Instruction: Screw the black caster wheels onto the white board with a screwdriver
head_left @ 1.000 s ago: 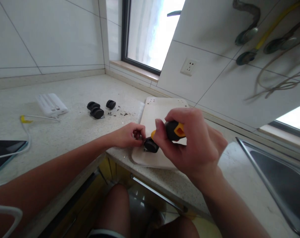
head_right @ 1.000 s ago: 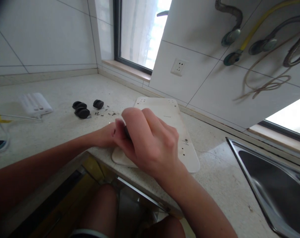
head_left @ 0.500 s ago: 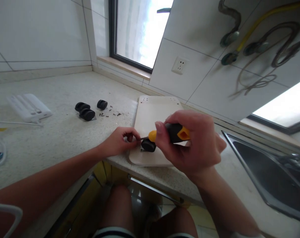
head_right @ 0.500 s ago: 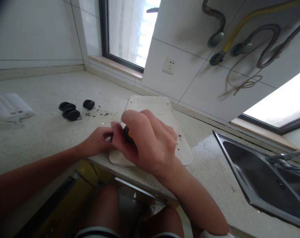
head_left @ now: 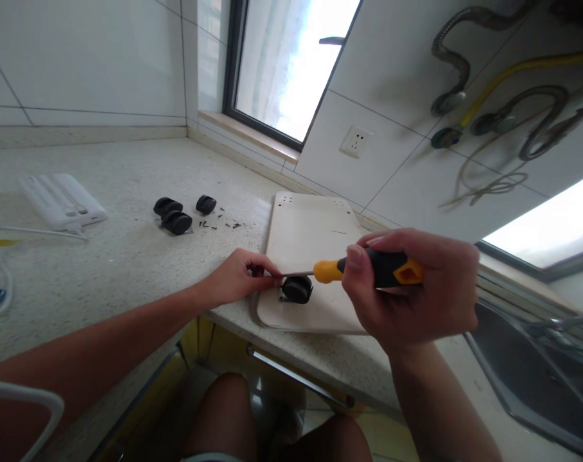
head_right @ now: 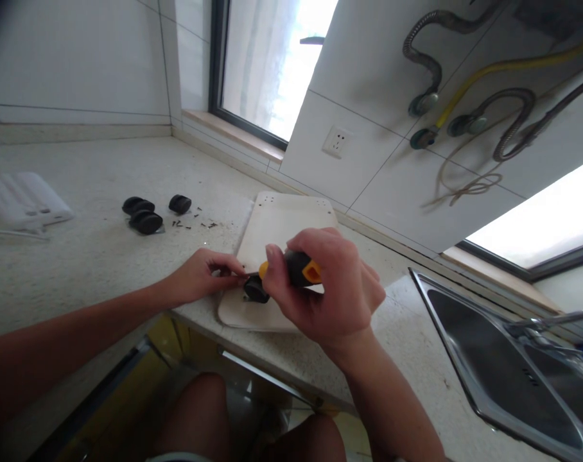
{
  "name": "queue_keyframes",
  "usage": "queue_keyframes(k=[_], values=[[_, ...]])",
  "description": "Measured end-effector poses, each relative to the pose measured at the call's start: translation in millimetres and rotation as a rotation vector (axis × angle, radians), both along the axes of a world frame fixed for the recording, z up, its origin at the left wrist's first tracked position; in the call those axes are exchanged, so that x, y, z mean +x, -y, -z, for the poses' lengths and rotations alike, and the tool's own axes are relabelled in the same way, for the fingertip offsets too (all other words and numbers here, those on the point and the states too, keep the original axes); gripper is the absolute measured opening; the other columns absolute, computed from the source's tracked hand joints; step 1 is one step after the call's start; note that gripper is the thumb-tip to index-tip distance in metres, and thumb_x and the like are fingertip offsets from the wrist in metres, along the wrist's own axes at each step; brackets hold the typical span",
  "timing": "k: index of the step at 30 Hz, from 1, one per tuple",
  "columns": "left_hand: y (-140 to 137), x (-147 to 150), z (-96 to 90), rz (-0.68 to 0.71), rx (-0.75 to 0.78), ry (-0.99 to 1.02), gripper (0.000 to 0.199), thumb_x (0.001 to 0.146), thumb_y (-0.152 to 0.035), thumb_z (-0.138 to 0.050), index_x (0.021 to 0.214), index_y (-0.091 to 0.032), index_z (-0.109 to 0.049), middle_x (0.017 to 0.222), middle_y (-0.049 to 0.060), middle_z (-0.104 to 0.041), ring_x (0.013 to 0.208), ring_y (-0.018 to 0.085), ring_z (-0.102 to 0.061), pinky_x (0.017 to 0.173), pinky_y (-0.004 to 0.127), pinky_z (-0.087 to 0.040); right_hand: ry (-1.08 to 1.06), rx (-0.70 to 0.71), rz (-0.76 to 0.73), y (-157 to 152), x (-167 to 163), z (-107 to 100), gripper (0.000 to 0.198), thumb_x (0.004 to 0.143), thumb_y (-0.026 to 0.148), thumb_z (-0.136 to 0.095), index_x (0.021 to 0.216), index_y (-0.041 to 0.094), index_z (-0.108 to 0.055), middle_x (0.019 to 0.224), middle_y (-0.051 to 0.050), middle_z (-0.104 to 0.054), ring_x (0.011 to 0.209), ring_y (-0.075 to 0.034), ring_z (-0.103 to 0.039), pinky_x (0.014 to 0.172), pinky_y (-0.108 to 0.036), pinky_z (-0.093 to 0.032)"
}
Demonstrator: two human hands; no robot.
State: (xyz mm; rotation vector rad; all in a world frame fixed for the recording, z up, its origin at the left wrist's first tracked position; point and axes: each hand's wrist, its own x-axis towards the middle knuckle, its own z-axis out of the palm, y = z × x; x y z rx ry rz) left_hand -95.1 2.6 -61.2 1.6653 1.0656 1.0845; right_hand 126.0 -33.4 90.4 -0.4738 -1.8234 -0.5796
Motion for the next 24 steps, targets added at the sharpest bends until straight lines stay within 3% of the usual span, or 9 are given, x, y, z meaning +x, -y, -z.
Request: queue_keyframes(k=[5, 10, 18, 24], values=[[-1.8, -1.8, 2.6, 0.011, 0.017, 0.000, 0.031, 0.084, -0.047, -0.083, 0.095, -0.018, -0.089, 0.069, 0.004, -0.070, 0.062, 0.013, -0.048, 0.057, 0.026, -0.035, -0.027, 0.029, 0.108, -4.0, 2.9, 2.2, 0.018, 0.089, 0.019, -0.084, 0.095, 0.020, -0.068, 0.080, 0.003, -0.069, 0.055, -0.006, -0.058, 0.049, -0.023, -0.048], [-3.1, -3.9, 4.5, 0.037, 0.042, -0.014, 0.028, 0.086, -0.043, -0.083, 0.098, -0.018, -0.089, 0.072, 0.004, -0.073, 0.061, 0.012, -0.048, 0.056, 0.025, -0.036, -0.043, -0.042, 0.099, -7.2, 3.4, 3.7, 0.023, 0.083, 0.017, -0.086, 0.095, 0.022, -0.068, 0.079, 0.002, -0.070, 0.055, -0.009, -0.060, 0.049, -0.026, -0.046], [0.1, -1.7, 5.4, 0.108, 0.245, 0.039, 0.012, 0.088, -0.018, -0.079, 0.097, -0.019, -0.087, 0.096, 0.006, -0.083, 0.074, 0.013, -0.066, 0.064, 0.024, -0.050, 0.011, -0.016, 0.116, -8.1, 1.4, 4.7, 0.019, 0.087, 0.018, -0.084, 0.096, 0.024, -0.068, 0.080, 0.002, -0.069, 0.056, -0.009, -0.057, 0.049, -0.027, -0.046], [3.0, -0.4, 4.4, 0.132, 0.361, 0.019, 0.006, 0.089, -0.015, -0.081, 0.094, -0.017, -0.084, 0.100, 0.007, -0.080, 0.078, 0.013, -0.071, 0.067, 0.023, -0.055, -0.008, 0.006, 0.118, -6.8, 1.6, 3.3, 0.022, 0.085, 0.018, -0.086, 0.096, 0.024, -0.068, 0.081, 0.002, -0.069, 0.055, -0.009, -0.056, 0.049, -0.029, -0.043]])
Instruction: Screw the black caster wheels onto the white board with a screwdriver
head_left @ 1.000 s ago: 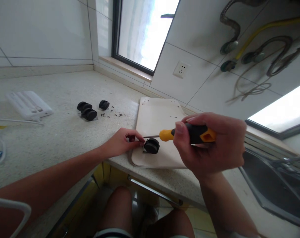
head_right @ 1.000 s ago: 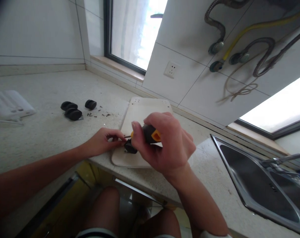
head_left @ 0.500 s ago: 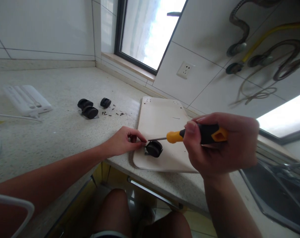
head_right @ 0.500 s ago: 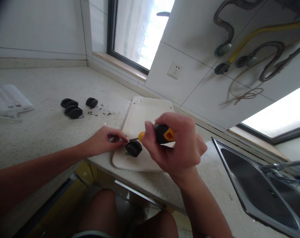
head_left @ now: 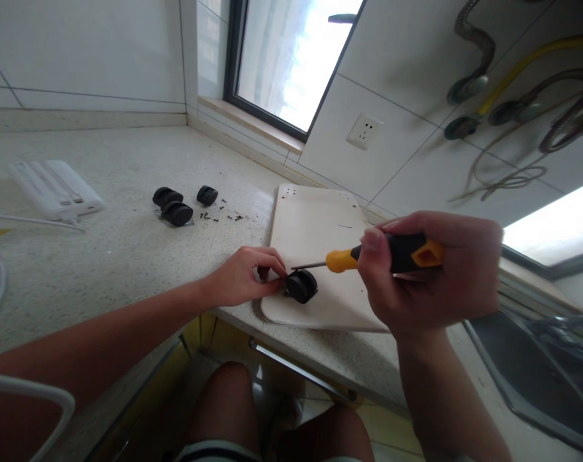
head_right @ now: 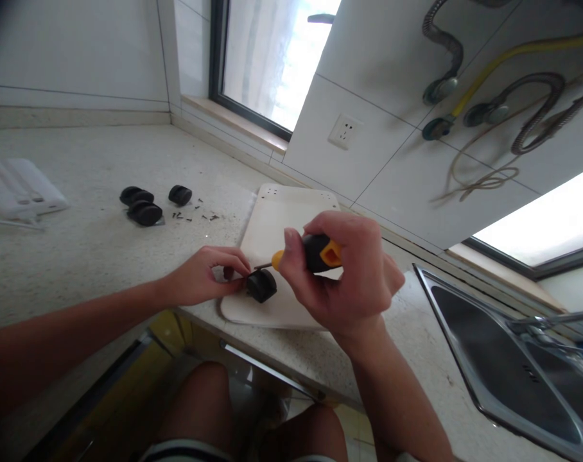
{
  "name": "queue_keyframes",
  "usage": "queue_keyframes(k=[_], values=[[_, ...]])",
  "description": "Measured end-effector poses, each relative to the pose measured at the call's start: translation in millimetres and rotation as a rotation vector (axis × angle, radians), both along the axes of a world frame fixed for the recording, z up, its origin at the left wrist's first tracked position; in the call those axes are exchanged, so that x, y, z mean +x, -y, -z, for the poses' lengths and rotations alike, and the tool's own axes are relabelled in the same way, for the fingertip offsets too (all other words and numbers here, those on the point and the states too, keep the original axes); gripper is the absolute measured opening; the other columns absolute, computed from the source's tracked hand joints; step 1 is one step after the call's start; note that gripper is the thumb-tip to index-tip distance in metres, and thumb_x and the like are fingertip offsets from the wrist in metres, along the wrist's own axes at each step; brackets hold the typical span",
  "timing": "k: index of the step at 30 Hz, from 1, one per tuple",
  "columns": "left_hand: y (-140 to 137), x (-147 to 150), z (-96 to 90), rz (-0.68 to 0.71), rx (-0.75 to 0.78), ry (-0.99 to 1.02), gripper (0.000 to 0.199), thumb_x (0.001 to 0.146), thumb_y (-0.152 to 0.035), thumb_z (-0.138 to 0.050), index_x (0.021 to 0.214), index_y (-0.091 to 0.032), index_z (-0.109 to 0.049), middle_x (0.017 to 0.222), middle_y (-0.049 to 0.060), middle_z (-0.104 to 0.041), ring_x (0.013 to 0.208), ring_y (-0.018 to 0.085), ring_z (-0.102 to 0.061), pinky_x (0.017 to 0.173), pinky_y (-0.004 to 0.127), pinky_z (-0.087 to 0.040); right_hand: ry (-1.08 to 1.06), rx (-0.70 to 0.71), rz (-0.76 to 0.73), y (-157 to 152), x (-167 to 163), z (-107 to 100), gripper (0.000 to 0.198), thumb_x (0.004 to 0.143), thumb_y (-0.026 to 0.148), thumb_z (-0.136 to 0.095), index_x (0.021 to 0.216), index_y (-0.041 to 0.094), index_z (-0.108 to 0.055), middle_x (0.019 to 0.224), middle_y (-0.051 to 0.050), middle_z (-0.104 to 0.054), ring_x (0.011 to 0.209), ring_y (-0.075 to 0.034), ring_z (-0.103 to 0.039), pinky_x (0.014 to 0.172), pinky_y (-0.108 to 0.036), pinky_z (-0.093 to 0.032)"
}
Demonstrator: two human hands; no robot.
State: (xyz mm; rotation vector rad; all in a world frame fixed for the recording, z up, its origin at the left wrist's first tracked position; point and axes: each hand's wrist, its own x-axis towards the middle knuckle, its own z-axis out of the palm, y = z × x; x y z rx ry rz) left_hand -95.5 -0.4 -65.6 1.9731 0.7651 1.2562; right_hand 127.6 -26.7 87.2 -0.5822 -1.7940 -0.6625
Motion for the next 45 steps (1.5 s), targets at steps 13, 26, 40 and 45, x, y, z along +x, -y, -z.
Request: queue_keyframes(k=[13, 26, 40, 45], values=[[6.3, 3.3, -1.1, -0.056, 0.103, -0.064, 0.006, 0.090, -0.015, -0.078, 0.085, -0.017, -0.077, 0.094, 0.003, -0.072, 0.075, 0.012, -0.069, 0.070, 0.024, -0.054, 0.117, -0.090, 0.055, -8.6, 6.0, 9.9, 0.026, 0.089, 0.026, -0.087, 0.104, 0.024, -0.065, 0.085, 0.003, -0.069, 0.059, -0.008, -0.058, 0.054, -0.026, -0.050], [10.6, 5.1, -5.8, -0.106, 0.096, -0.142, 0.006, 0.085, -0.012, -0.075, 0.083, -0.018, -0.077, 0.067, -0.004, -0.062, 0.057, 0.008, -0.056, 0.058, 0.020, -0.043, 0.163, -0.148, 0.006, -4.7, 1.2, 9.0, 0.026, 0.094, 0.023, -0.082, 0.106, 0.028, -0.060, 0.082, 0.004, -0.068, 0.059, -0.010, -0.059, 0.052, -0.031, -0.048], [9.5, 4.5, -3.4, -0.119, 0.060, -0.149, 0.012, 0.086, -0.017, -0.076, 0.097, -0.019, -0.081, 0.061, -0.008, -0.062, 0.052, 0.007, -0.057, 0.058, 0.020, -0.045, 0.154, -0.218, -0.058, -5.4, -1.2, 6.8, 0.030, 0.093, 0.023, -0.083, 0.108, 0.029, -0.059, 0.084, 0.004, -0.068, 0.061, -0.012, -0.059, 0.053, -0.031, -0.050], [9.0, 3.9, -2.3, -0.114, 0.047, -0.147, 0.012, 0.085, -0.016, -0.076, 0.096, -0.019, -0.080, 0.061, -0.008, -0.062, 0.052, 0.007, -0.057, 0.058, 0.019, -0.045, 0.131, -0.232, -0.030, -4.6, -0.8, 7.6, 0.029, 0.094, 0.022, -0.082, 0.110, 0.030, -0.060, 0.088, 0.003, -0.070, 0.065, -0.014, -0.063, 0.058, -0.034, -0.052]])
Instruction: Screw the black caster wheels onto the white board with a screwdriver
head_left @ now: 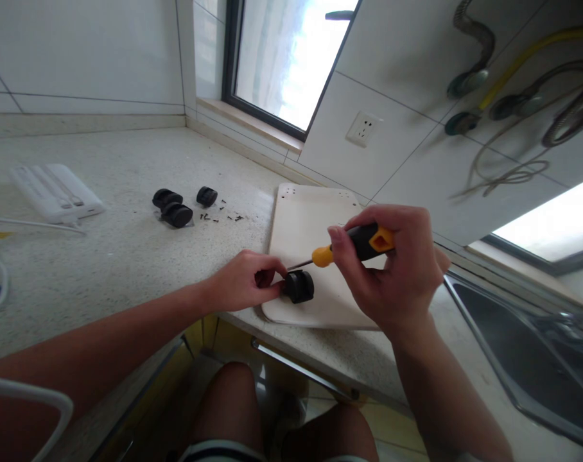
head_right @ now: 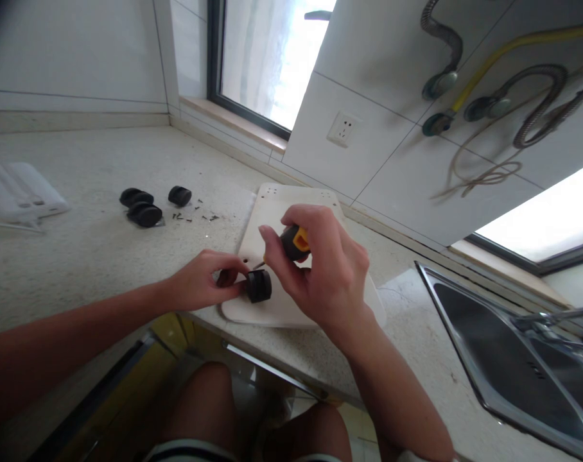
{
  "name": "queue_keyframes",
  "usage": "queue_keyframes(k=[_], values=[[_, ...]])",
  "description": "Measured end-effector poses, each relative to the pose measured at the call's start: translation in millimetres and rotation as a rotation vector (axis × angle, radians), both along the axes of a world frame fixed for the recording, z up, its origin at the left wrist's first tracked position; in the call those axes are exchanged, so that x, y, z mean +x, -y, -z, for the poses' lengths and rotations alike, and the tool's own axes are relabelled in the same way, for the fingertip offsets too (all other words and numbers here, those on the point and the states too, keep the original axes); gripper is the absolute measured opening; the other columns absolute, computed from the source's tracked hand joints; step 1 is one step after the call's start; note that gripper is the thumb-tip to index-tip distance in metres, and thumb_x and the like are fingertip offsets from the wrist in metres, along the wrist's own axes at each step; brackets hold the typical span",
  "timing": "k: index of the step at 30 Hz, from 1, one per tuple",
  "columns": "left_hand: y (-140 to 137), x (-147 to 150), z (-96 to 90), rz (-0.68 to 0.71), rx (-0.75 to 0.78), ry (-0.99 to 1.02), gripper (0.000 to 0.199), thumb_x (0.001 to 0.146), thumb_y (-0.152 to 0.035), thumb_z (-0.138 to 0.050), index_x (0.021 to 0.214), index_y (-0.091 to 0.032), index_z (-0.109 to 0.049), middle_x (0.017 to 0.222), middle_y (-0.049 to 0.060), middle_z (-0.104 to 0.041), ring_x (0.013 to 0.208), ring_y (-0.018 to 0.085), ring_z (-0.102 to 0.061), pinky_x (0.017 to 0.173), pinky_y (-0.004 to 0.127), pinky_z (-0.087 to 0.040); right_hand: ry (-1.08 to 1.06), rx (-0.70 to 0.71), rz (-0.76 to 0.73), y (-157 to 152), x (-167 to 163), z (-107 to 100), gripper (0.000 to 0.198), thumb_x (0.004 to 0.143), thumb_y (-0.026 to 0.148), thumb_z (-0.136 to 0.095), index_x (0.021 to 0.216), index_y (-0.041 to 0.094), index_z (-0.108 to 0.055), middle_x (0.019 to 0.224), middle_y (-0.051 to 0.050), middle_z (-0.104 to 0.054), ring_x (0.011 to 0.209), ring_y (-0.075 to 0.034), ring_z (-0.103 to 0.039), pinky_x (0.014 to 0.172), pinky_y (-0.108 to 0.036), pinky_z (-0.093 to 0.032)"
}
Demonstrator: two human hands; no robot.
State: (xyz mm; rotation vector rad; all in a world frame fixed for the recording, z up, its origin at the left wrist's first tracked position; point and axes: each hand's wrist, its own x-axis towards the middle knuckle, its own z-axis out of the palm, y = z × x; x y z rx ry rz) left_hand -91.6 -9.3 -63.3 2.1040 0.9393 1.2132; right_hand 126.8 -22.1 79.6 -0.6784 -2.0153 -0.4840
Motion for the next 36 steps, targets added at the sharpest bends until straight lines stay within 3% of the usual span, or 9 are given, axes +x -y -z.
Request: queue_keyframes(k=[17, 21, 26, 32, 36], values=[[7.6, 1.2, -5.0, 0.036, 0.227, -0.039, 0.002, 0.095, -0.022, -0.073, 0.094, -0.020, -0.074, 0.064, -0.006, -0.060, 0.057, 0.010, -0.058, 0.064, 0.024, -0.049, -0.021, -0.089, -0.023, -3.4, -0.4, 0.7, 0.030, 0.096, 0.023, -0.081, 0.117, 0.031, -0.060, 0.097, 0.001, -0.070, 0.074, -0.015, -0.068, 0.066, -0.033, -0.057], [7.4, 2.3, -3.0, -0.040, 0.126, 0.013, 0.009, 0.094, -0.024, -0.075, 0.100, -0.020, -0.068, 0.064, -0.008, -0.058, 0.055, 0.008, -0.054, 0.059, 0.021, -0.046, -0.026, -0.091, -0.014, -3.9, -0.5, 1.6, 0.030, 0.096, 0.023, -0.081, 0.117, 0.029, -0.060, 0.098, 0.001, -0.070, 0.075, -0.013, -0.068, 0.068, -0.031, -0.057], [9.6, 2.3, -3.1, -0.036, 0.047, 0.026, 0.028, 0.093, -0.025, -0.076, 0.119, -0.021, -0.067, 0.067, -0.009, -0.060, 0.055, 0.008, -0.057, 0.058, 0.020, -0.048, -0.044, -0.090, -0.037, -4.4, 0.1, 2.9, 0.033, 0.094, 0.025, -0.083, 0.118, 0.027, -0.061, 0.098, 0.002, -0.070, 0.074, -0.012, -0.066, 0.068, -0.029, -0.059], [8.4, 1.5, 0.8, -0.001, 0.154, -0.006, 0.038, 0.093, -0.027, -0.079, 0.130, -0.022, -0.070, 0.067, -0.009, -0.061, 0.055, 0.009, -0.057, 0.062, 0.022, -0.050, -0.233, -0.292, -0.185, -16.5, 1.6, 7.6, 0.051, 0.087, 0.029, -0.090, 0.127, 0.028, -0.059, 0.097, 0.002, -0.073, 0.081, -0.017, -0.076, 0.067, -0.032, -0.064], [5.5, 1.8, 2.8, -0.004, 0.233, -0.017, 0.036, 0.097, -0.028, -0.078, 0.132, -0.021, -0.072, 0.066, -0.009, -0.059, 0.056, 0.009, -0.056, 0.062, 0.022, -0.050, -0.338, -0.364, -0.230, -34.8, 1.6, 9.4, 0.046, 0.086, 0.033, -0.091, 0.125, 0.025, -0.068, 0.093, 0.001, -0.077, 0.081, -0.017, -0.078, 0.071, -0.032, -0.068]])
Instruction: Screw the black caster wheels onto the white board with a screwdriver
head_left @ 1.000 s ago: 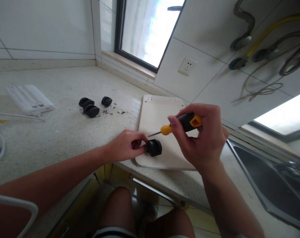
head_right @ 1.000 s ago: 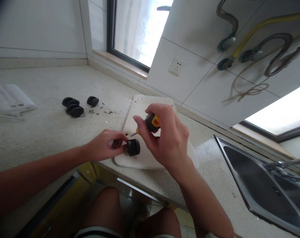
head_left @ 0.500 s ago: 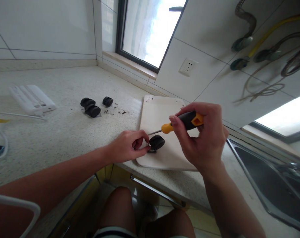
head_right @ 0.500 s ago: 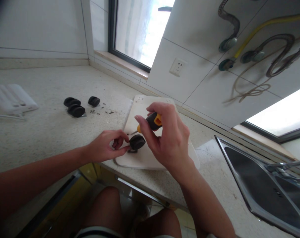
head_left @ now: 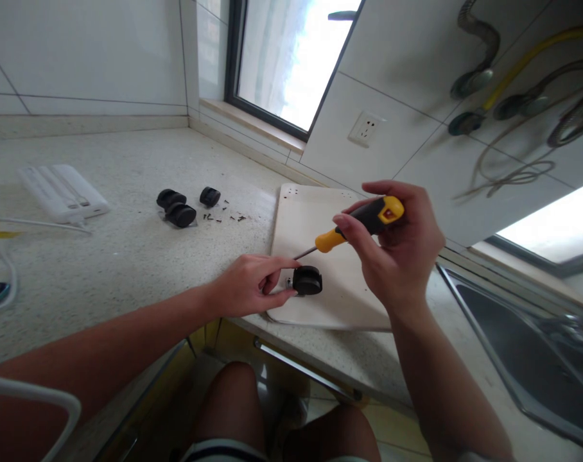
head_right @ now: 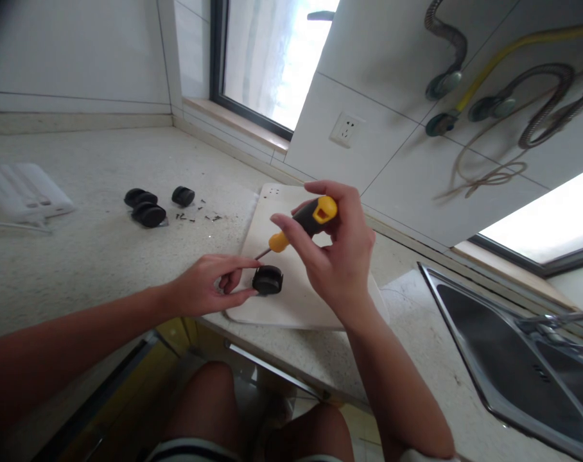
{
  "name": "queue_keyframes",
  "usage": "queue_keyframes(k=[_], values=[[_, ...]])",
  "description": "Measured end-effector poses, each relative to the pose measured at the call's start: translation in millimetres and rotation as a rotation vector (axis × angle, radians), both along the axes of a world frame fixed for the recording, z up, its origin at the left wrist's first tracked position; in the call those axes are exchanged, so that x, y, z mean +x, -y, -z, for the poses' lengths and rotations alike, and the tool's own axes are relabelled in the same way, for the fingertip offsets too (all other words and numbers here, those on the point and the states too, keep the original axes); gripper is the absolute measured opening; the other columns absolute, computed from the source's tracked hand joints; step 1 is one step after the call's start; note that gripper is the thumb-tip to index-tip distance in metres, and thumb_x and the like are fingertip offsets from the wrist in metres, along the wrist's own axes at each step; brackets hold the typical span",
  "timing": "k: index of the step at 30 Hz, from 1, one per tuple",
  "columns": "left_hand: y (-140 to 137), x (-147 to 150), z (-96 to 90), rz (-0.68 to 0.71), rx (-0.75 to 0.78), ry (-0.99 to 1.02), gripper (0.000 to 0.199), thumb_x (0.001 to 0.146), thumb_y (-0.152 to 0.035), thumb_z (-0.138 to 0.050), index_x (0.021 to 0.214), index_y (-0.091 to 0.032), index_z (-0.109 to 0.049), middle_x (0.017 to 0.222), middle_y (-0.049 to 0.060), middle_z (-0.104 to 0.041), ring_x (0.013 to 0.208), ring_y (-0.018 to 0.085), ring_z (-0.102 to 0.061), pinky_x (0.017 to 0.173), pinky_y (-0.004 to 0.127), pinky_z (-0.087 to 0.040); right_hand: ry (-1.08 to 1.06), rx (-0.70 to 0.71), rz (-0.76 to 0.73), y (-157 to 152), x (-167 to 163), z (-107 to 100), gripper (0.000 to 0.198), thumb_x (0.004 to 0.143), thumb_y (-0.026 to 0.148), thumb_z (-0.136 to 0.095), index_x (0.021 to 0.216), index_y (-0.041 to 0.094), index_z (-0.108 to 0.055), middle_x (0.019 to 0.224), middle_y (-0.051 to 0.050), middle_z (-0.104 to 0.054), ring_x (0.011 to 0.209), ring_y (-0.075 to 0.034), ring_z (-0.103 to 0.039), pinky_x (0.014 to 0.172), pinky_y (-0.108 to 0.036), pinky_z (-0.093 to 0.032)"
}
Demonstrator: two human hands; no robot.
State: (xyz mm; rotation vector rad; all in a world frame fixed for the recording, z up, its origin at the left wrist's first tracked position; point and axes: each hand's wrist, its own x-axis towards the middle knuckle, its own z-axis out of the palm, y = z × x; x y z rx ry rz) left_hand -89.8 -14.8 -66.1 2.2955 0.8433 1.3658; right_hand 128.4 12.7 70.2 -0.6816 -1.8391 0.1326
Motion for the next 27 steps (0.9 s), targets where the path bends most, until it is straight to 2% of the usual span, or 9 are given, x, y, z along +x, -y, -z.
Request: queue_keyframes(k=[5, 8, 12, 15, 21, 27], values=[[-1.4, -0.2, 1.2, 0.012, 0.102, 0.004, 0.041, 0.101, -0.026, -0.077, 0.140, -0.020, -0.070, 0.067, -0.008, -0.060, 0.057, 0.009, -0.056, 0.063, 0.023, -0.050, -0.125, -0.148, -0.087, -18.3, -3.6, 1.4, 0.041, 0.082, 0.032, -0.094, 0.118, 0.024, -0.076, 0.087, 0.001, -0.080, 0.073, -0.014, -0.076, 0.064, -0.025, -0.066], [-0.7, -0.1, 1.5, 0.016, 0.122, -0.002, 0.045, 0.101, -0.025, -0.075, 0.145, -0.023, -0.068, 0.067, -0.008, -0.060, 0.058, 0.010, -0.057, 0.063, 0.024, -0.050, -0.162, -0.208, -0.107, -22.5, -5.1, 2.4, 0.043, 0.078, 0.033, -0.097, 0.117, 0.024, -0.078, 0.086, 0.001, -0.081, 0.072, -0.015, -0.077, 0.067, -0.026, -0.067], [0.4, 0.5, 1.1, 0.021, 0.126, -0.010, 0.046, 0.100, -0.022, -0.073, 0.146, -0.022, -0.068, 0.067, -0.009, -0.059, 0.058, 0.010, -0.057, 0.064, 0.024, -0.050, -0.198, -0.212, -0.174, -22.0, -5.8, 2.9, 0.043, 0.076, 0.029, -0.098, 0.114, 0.025, -0.077, 0.091, 0.001, -0.081, 0.078, -0.017, -0.080, 0.070, -0.029, -0.069], [0.7, 0.8, 0.4, 0.027, 0.133, -0.005, 0.048, 0.099, -0.020, -0.073, 0.146, -0.023, -0.067, 0.066, -0.009, -0.058, 0.057, 0.010, -0.056, 0.064, 0.024, -0.050, -0.206, -0.223, -0.211, -20.2, -6.6, 3.6, 0.038, 0.079, 0.029, -0.095, 0.113, 0.026, -0.077, 0.096, 0.001, -0.081, 0.081, -0.017, -0.081, 0.072, -0.030, -0.070], [0.0, 1.1, -1.2, 0.057, 0.175, 0.012, 0.050, 0.099, -0.017, -0.073, 0.148, -0.023, -0.067, 0.065, -0.010, -0.056, 0.056, 0.010, -0.055, 0.063, 0.024, -0.049, -0.155, -0.299, -0.175, -15.6, -8.0, 5.1, 0.032, 0.094, 0.039, -0.084, 0.122, 0.026, -0.078, 0.103, -0.001, -0.080, 0.096, -0.018, -0.080, 0.085, -0.033, -0.069], [0.1, 1.1, -0.6, 0.067, 0.186, 0.018, 0.046, 0.100, -0.017, -0.072, 0.146, -0.021, -0.068, 0.065, -0.010, -0.055, 0.057, 0.009, -0.056, 0.063, 0.024, -0.049, -0.124, -0.272, -0.116, -14.2, -8.5, 4.2, 0.032, 0.097, 0.045, -0.080, 0.124, 0.027, -0.078, 0.102, -0.002, -0.080, 0.097, -0.018, -0.079, 0.082, -0.033, -0.066]])
